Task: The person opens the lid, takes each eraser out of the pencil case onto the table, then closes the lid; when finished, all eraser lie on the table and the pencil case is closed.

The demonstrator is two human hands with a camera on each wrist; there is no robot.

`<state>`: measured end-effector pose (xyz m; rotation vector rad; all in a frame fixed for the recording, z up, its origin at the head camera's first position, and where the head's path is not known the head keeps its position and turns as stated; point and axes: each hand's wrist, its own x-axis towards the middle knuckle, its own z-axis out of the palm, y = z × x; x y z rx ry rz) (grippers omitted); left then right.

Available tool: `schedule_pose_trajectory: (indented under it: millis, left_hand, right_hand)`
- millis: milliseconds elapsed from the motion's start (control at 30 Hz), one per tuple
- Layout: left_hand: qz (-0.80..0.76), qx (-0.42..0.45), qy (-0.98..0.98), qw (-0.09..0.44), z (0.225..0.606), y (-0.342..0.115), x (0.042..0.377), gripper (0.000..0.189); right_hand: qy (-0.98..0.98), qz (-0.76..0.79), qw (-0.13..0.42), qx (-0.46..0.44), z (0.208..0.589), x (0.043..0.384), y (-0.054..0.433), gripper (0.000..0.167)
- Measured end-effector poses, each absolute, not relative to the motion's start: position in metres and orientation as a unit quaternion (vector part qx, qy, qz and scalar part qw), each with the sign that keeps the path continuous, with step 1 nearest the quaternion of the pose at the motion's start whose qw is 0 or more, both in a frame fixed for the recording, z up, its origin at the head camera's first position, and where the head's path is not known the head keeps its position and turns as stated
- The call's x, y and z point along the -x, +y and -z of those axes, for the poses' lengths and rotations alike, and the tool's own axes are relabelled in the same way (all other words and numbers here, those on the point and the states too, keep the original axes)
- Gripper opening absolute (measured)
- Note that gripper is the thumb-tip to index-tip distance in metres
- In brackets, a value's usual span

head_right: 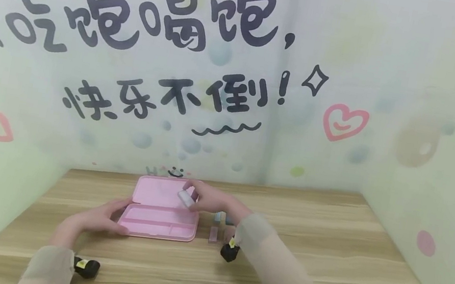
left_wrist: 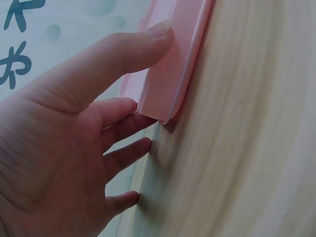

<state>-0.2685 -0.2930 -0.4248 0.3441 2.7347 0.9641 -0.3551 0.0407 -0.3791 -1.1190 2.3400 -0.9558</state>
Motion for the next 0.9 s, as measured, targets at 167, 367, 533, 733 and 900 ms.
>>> schedule_pose_trajectory:
  millis: [167, 367, 533, 733, 900]
  left_hand:
    - [-0.329, -0.122, 0.930, 0.111, 0.420, -0.291, 0.265, 0.106]
    - [-0.330, -0.122, 0.929, 0.113, 0.419, -0.290, 0.263, 0.105]
    - [-0.333, -0.122, 0.928, 0.114, 0.419, -0.290, 0.261, 0.105]
    - [-0.331, -0.122, 0.928, 0.120, 0.419, -0.292, 0.262, 0.106]
    - [-0.333, -0.121, 0.928, 0.120, 0.421, -0.290, 0.265, 0.107]
  right_hand:
    - [0.826, 0.360, 0.176, 0.395, 0.379, 0.345, 0.060, 0.052]
    - [0.832, 0.366, 0.163, 0.384, 0.379, 0.334, 0.085, 0.052]
    - [0.837, 0.377, 0.159, 0.363, 0.382, 0.329, 0.104, 0.050]
    - [0.842, 0.379, 0.143, 0.357, 0.387, 0.324, 0.124, 0.051]
    - [0.847, 0.380, 0.125, 0.351, 0.391, 0.319, 0.142, 0.050]
